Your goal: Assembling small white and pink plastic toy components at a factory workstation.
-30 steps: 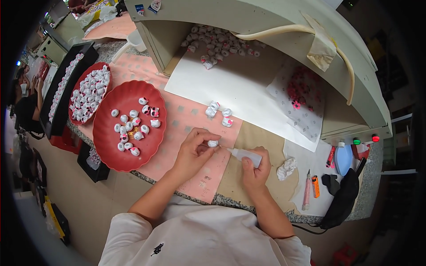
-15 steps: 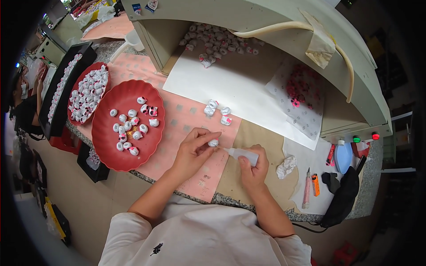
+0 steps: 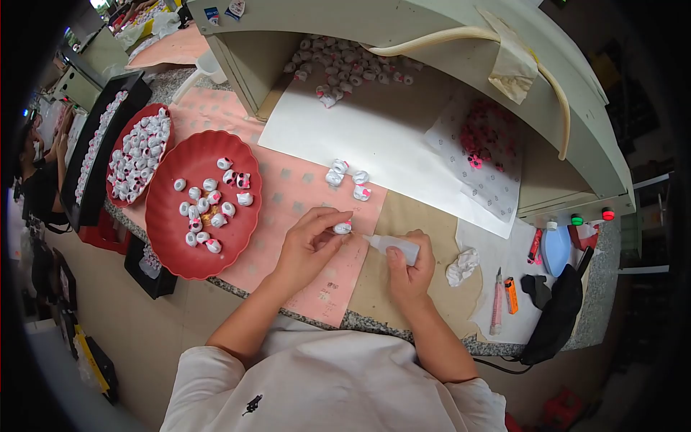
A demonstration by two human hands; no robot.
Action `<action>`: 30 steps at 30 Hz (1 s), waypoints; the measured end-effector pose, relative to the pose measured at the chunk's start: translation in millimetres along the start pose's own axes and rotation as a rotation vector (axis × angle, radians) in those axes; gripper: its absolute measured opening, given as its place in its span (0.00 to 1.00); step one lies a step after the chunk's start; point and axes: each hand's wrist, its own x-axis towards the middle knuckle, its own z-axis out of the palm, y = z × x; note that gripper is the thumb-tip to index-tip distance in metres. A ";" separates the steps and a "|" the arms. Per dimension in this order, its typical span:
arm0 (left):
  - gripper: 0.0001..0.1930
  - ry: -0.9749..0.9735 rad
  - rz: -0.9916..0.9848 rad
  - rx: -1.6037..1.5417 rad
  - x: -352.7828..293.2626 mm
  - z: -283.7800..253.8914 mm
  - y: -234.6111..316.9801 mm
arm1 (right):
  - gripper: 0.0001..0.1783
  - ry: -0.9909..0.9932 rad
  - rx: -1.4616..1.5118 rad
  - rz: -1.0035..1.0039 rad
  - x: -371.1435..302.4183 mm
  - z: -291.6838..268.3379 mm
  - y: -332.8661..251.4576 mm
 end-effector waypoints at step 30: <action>0.15 -0.003 -0.066 -0.181 5.9 -0.4 -13.1 | 0.08 0.012 0.018 0.029 3.7 -0.6 4.3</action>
